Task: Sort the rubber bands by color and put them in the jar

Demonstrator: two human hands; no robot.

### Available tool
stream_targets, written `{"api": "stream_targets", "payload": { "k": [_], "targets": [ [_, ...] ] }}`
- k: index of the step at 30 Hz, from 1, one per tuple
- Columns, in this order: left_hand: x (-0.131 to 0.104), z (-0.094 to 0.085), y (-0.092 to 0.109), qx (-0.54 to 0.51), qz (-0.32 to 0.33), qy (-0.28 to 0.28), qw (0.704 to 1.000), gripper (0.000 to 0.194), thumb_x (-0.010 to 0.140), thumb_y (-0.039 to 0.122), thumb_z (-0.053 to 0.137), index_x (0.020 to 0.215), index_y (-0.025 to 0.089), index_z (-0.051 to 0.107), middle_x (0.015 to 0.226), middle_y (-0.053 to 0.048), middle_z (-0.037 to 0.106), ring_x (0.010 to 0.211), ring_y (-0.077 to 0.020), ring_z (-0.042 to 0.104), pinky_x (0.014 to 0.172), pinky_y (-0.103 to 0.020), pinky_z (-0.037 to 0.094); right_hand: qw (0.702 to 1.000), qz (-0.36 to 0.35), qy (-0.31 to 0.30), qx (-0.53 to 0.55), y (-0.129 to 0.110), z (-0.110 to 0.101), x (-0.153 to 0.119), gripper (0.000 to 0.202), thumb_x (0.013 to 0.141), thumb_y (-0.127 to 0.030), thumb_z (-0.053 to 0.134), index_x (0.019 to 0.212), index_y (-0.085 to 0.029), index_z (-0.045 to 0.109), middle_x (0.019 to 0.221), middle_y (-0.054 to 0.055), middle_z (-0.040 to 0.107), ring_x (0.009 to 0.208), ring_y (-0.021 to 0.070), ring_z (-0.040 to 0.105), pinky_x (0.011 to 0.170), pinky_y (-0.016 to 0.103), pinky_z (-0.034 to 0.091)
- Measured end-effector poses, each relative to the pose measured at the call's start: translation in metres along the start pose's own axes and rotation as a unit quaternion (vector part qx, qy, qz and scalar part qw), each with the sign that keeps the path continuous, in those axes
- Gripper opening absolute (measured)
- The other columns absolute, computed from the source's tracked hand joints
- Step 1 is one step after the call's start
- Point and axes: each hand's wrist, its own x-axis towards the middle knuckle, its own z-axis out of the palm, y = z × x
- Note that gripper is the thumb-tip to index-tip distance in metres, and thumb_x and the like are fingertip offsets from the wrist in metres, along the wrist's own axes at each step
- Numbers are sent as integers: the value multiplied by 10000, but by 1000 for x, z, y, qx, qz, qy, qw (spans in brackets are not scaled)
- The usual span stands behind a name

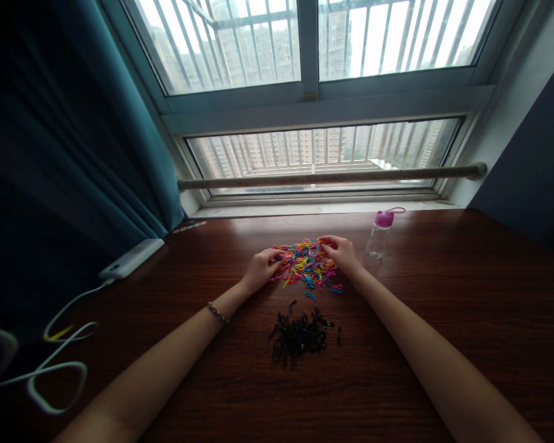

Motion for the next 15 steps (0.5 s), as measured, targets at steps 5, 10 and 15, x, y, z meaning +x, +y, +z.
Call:
{"api": "stream_targets", "payload": {
  "k": [5, 10, 15],
  "targets": [
    [0, 0, -1, -17, -23, 42, 999, 115, 754, 192, 530, 807, 175, 631, 819, -48, 619, 763, -155, 577, 724, -278, 466, 995, -30, -40, 85, -2, 3, -1, 331, 750, -308, 522, 1032, -156, 606, 1023, 87, 646, 891, 187, 617, 756, 324, 511],
    [1, 2, -10, -65, -88, 113, 988, 134, 753, 219, 521, 814, 162, 625, 812, -45, 632, 704, -140, 587, 674, -263, 484, 996, -45, -34, 76, -2, 5, -1, 301, 749, -306, 534, 997, -160, 623, 969, 75, 667, 906, 193, 615, 839, 365, 478],
    [3, 2, -17, -116, -151, 139, 972, 171, 750, 227, 511, 837, 149, 636, 807, -51, 665, 721, -156, 611, 682, -272, 491, 997, -55, -30, 43, -2, 6, -2, 290, 749, -274, 526, 991, -156, 630, 967, 74, 666, 897, 192, 615, 812, 345, 488]
  ]
}}
